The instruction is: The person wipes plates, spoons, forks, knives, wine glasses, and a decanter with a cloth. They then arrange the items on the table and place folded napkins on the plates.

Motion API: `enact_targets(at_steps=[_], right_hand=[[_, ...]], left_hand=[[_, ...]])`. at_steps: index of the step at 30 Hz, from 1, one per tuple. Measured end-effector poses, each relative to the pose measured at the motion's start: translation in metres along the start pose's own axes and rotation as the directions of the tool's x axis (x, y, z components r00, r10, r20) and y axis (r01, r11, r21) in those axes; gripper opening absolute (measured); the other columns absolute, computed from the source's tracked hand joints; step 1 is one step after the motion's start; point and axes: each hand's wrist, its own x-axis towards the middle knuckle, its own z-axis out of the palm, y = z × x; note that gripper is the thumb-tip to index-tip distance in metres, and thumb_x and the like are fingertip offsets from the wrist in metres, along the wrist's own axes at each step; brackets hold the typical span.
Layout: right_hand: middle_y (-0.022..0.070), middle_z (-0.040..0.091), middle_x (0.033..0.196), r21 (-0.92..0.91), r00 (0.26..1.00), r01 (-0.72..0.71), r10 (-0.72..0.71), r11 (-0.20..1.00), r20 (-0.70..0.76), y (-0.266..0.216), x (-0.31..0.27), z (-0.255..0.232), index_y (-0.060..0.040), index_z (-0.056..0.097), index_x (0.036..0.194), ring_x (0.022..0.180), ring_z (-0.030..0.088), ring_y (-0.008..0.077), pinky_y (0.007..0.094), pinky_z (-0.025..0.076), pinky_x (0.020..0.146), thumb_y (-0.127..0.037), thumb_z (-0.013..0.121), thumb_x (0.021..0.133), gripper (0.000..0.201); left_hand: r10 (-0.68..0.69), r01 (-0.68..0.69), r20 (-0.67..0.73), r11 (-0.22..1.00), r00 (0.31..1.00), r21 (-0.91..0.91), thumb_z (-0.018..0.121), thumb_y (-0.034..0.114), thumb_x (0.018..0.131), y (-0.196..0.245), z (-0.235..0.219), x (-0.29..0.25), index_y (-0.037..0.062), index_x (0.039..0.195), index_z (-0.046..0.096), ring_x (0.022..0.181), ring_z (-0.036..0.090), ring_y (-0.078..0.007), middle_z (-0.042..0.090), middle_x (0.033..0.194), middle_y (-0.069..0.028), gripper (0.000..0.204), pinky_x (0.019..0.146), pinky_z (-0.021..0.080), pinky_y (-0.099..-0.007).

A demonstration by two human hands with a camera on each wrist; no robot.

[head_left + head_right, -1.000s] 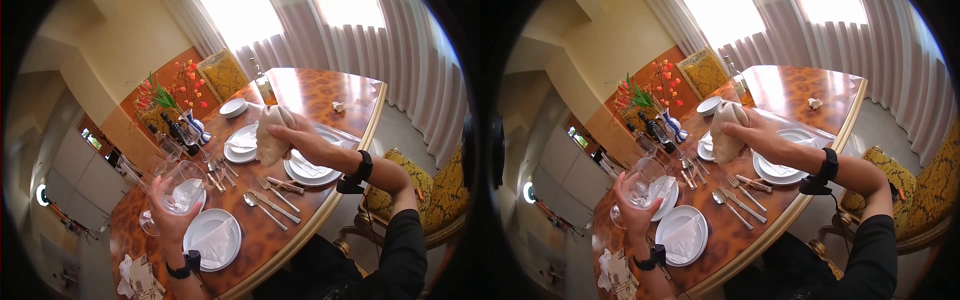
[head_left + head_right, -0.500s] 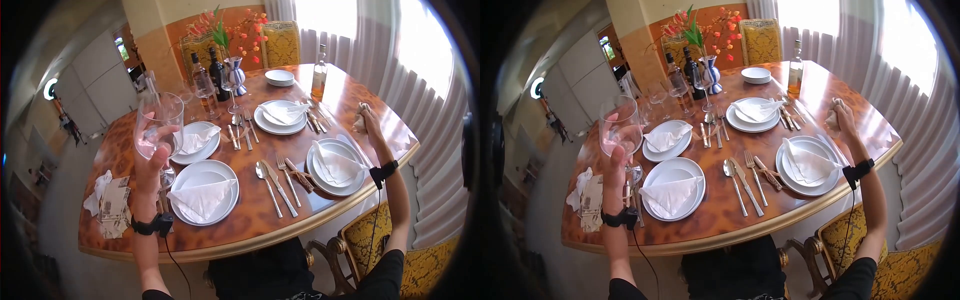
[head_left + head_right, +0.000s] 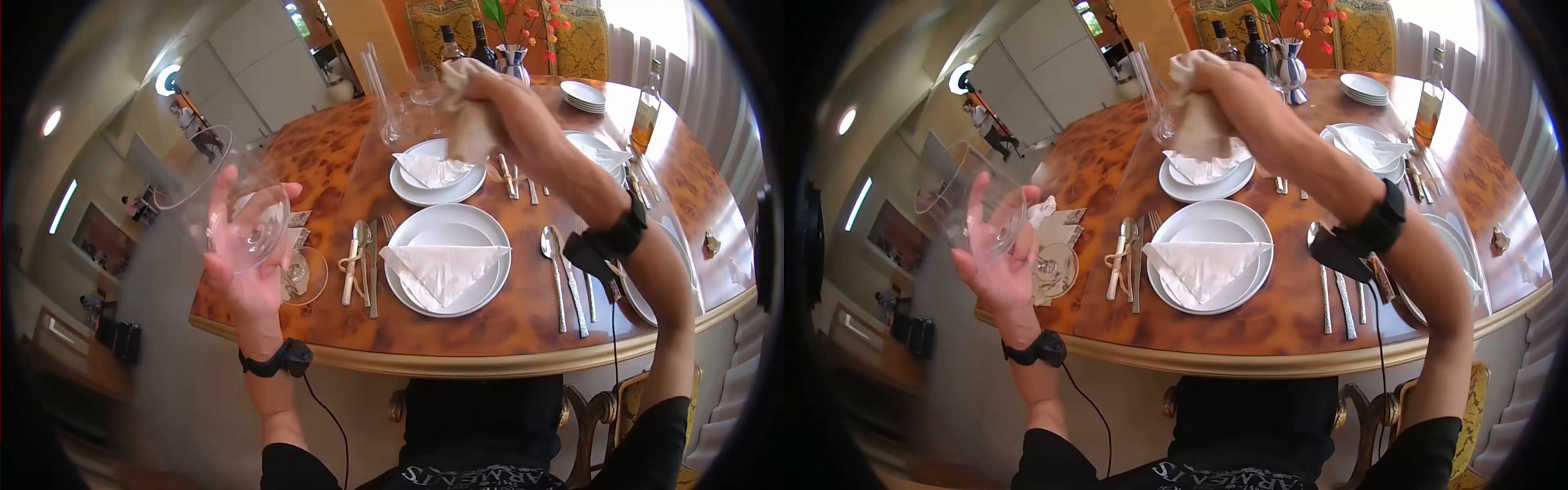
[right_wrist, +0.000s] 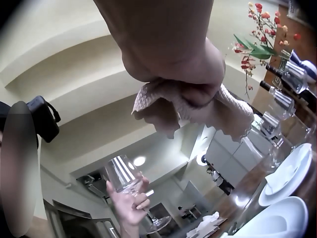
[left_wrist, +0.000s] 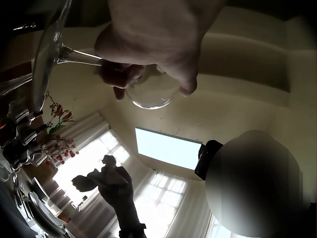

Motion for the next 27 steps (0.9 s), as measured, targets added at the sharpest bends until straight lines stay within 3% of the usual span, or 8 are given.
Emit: enact_targets(at_steps=[7, 11, 13, 19, 20, 24, 26, 27], right_hand=[[0.0078, 0.064, 0.09, 0.298, 0.986, -0.164, 0.162, 0.94, 0.033, 0.147, 0.115, 0.177, -0.0038, 0.061, 0.102, 0.077, 0.062, 0.018, 0.0345, 0.051, 0.061, -0.013, 0.052, 0.087, 0.02], [0.0185, 0.054, 0.131, -0.155, 0.873, -0.308, 0.343, 0.939, 0.347, 0.171, 0.103, 0.187, -0.0081, 0.041, 0.139, 0.11, 0.059, 0.0349, 0.0499, 0.051, 0.087, -0.041, 0.049, 0.092, 0.057], [0.0205, 0.034, 0.15, -0.377, 0.65, -0.334, 0.501, 0.864, 0.572, 0.167, 0.097, 0.189, -0.0168, 0.027, 0.15, 0.128, 0.045, 0.0413, 0.0566, 0.044, 0.098, -0.064, 0.036, 0.092, 0.075], [0.0203, 0.022, 0.156, -0.213, 0.717, -0.208, 0.297, 0.955, 0.63, 0.078, 0.02, 0.15, -0.0196, 0.007, 0.156, 0.139, 0.033, 0.0409, 0.0585, 0.039, 0.103, -0.084, 0.02, 0.084, 0.098], [0.0248, 0.027, 0.153, -0.052, 0.799, -0.072, 0.089, 0.996, 0.594, 0.085, 0.017, 0.149, -0.0084, 0.003, 0.155, 0.134, 0.041, 0.0392, 0.0551, 0.043, 0.101, -0.081, 0.032, 0.085, 0.104], [0.0306, 0.036, 0.144, -0.17, 0.875, 0.094, 0.0, 0.981, 0.485, 0.039, -0.028, 0.12, 0.0019, 0.004, 0.152, 0.122, 0.053, 0.0362, 0.0477, 0.049, 0.096, -0.071, 0.048, 0.088, 0.107], [0.0323, 0.045, 0.135, -0.37, 0.95, 0.269, -0.18, 0.889, 0.257, 0.018, -0.045, 0.1, 0.008, 0.009, 0.148, 0.107, 0.063, 0.0314, 0.0365, 0.055, 0.081, -0.055, 0.065, 0.087, 0.104], [0.0323, 0.045, 0.135, -0.392, 0.952, 0.26, -0.165, 0.883, 0.259, 0.011, -0.05, 0.087, 0.008, 0.009, 0.148, 0.107, 0.063, 0.0314, 0.0365, 0.055, 0.081, -0.055, 0.065, 0.087, 0.104]], left_hand=[[-0.018, 0.034, -0.247, 0.998, 0.969, 0.058, 0.05, 0.074, 0.083, 0.011, -0.04, -0.024, 0.0044, 0.143, 0.032, 0.045, 0.029, -0.0068, 0.058, 0.122, -0.0266, 0.094, 0.046, 0.031, -0.0215], [-0.159, 0.139, -0.389, 0.987, 0.907, -0.08, 0.045, 0.063, 0.093, 0.002, -0.049, -0.031, 0.007, 0.145, 0.031, 0.047, 0.031, -0.0068, 0.059, 0.121, -0.0271, 0.078, 0.049, 0.032, -0.0209], [-0.185, 0.156, -0.384, 0.982, 0.905, -0.106, 0.041, 0.058, 0.097, -0.003, -0.059, -0.037, 0.0071, 0.144, 0.032, 0.047, 0.032, -0.0067, 0.059, 0.121, -0.0269, 0.07, 0.05, 0.033, -0.0207], [-0.236, 0.235, -0.374, 0.971, 0.897, -0.049, 0.044, 0.058, 0.096, -0.027, -0.045, -0.033, 0.0067, 0.144, 0.032, 0.049, 0.031, -0.0068, 0.058, 0.124, -0.0208, 0.071, 0.053, 0.033, -0.0211], [-0.235, 0.244, -0.363, 0.969, 0.902, -0.019, 0.044, 0.056, 0.097, -0.035, -0.035, -0.028, 0.0074, 0.144, 0.032, 0.053, 0.035, -0.0069, 0.058, 0.125, -0.0199, 0.069, 0.056, 0.034, -0.0212], [-0.188, 0.194, -0.307, 0.981, 0.933, -0.014, 0.046, 0.054, 0.097, -0.064, 0.03, -0.005, 0.0102, 0.146, 0.029, 0.077, 0.052, -0.0117, 0.056, 0.128, -0.0161, 0.068, 0.062, 0.04, -0.0225], [-0.159, 0.156, -0.289, 0.987, 0.944, -0.035, 0.047, 0.053, 0.097, -0.066, 0.072, 0.007, 0.0112, 0.148, 0.027, 0.087, 0.059, -0.0141, 0.056, 0.128, -0.0147, 0.068, 0.064, 0.042, -0.0231], [-0.164, 0.117, -0.202, 0.967, 0.965, -0.225, 0.043, 0.055, 0.098, -0.058, 0.096, 0.012, 0.0109, 0.149, 0.024, 0.095, 0.059, -0.0184, 0.055, 0.13, -0.0149, 0.07, 0.068, 0.045, -0.0265]])
